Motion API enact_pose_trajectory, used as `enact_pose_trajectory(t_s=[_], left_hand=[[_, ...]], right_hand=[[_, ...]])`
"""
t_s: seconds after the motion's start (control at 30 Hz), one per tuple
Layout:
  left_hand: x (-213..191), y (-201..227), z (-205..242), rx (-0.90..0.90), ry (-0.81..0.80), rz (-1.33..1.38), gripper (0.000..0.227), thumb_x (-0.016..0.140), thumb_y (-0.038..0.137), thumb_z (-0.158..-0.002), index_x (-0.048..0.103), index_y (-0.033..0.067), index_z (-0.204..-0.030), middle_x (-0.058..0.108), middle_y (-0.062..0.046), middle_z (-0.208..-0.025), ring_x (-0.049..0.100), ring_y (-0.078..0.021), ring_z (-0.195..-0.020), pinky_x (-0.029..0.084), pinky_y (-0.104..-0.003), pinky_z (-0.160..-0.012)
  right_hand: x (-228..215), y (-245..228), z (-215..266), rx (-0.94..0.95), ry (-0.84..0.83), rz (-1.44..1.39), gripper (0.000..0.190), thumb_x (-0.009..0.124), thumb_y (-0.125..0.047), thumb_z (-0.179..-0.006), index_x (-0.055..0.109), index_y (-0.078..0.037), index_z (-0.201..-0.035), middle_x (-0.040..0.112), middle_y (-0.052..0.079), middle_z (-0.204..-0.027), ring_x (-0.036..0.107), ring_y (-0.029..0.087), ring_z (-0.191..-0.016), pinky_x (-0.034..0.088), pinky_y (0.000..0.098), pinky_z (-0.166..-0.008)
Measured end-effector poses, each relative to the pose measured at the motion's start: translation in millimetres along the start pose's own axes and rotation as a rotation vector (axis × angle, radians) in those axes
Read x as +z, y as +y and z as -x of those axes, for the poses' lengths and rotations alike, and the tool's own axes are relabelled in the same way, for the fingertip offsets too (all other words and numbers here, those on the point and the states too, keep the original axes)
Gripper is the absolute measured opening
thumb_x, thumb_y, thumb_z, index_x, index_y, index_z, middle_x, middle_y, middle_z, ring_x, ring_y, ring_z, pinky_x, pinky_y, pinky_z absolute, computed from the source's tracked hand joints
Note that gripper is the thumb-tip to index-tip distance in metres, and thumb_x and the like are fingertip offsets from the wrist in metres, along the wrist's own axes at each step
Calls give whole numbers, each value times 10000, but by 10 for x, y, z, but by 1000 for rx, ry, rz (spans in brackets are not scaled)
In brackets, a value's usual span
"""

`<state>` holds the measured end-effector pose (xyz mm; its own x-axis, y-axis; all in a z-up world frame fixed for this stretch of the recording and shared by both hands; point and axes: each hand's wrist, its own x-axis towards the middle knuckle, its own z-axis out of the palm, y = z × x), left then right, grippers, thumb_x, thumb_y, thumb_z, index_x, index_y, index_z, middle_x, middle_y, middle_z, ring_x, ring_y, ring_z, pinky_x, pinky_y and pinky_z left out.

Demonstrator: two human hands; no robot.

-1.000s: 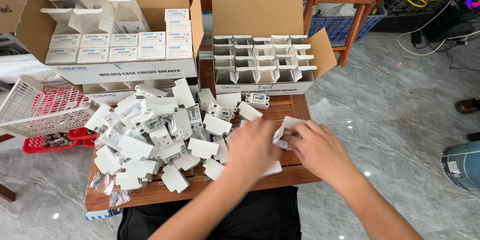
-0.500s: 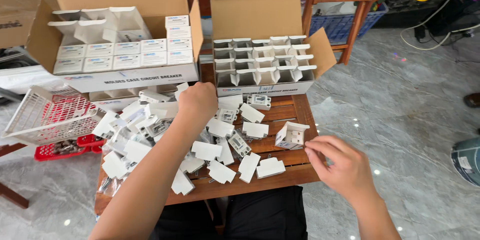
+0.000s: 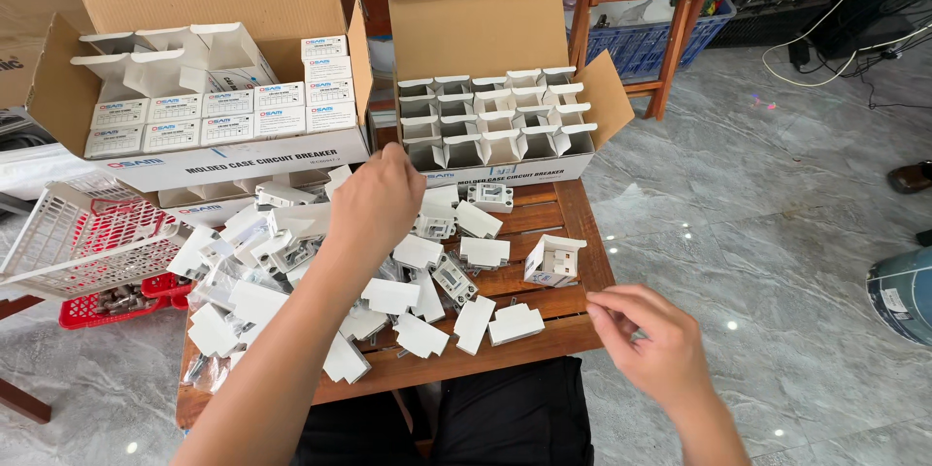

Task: The person repeatedly picks up white molded case circuit breakers from a pile on a wooden table, removes them from plastic bags, and places them into individual cardboard boxes. The person handles the breakers one at a time, inspecting them briefly before placing them into the packaging.

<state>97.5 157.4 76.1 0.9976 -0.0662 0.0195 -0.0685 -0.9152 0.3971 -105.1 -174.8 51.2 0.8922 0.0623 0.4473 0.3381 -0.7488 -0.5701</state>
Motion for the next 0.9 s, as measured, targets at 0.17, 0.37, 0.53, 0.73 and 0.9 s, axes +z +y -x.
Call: enact_pose_trajectory(t_s=[0.17, 0.37, 0.53, 0.73, 0.9], left_hand=[[-559, 306, 453, -77, -258, 644, 246, 430, 222, -1104, 581, 101, -953, 645, -53, -935, 612, -223, -876, 508, -389, -810], [-326, 456, 1089, -289, -443, 1282, 270, 448, 149, -1158, 600, 54, -957, 695, -125, -947, 737, -249, -892, 726, -415, -912], [-8, 365, 1494, -306, -310, 1365, 251, 566, 232, -1160, 626, 70, -977, 695, -70, -893, 680, -151, -828, 746, -395, -852], [-4, 247, 1771, -220, -337, 1478, 294, 562, 301, -1138, 625, 30, -1045, 754, -131, -998, 787, -218, -912, 780, -429, -964], [-118, 170, 1859, -299, -463, 1448, 232, 555, 202, -1148, 663, 17, -1060, 816, -158, -988, 817, -206, -955, 791, -428, -938]], right_hand=[[369, -209, 91, 241, 28, -392, 169, 784, -117, -984, 875, -96, -1125, 895, 56, -903, 793, 110, -637, 640, 197, -510], [699, -688, 61, 555, -96, -994, 344, 724, -221, -1039, 836, 46, -1226, 898, 215, -954, 864, 291, -760, 707, 361, -587], [850, -882, 48, 627, -79, -1012, 293, 742, -149, -1009, 840, 53, -1197, 899, 215, -978, 851, 286, -801, 699, 372, -643], [1026, -782, 100, 758, -54, -1178, 243, 782, -146, -1011, 731, 17, -1184, 849, 185, -938, 805, 274, -784, 637, 370, -649], [1056, -797, 100, 868, -122, -1363, 429, 771, -70, -994, 743, 14, -1413, 848, 205, -1067, 779, 270, -841, 666, 411, -789]])
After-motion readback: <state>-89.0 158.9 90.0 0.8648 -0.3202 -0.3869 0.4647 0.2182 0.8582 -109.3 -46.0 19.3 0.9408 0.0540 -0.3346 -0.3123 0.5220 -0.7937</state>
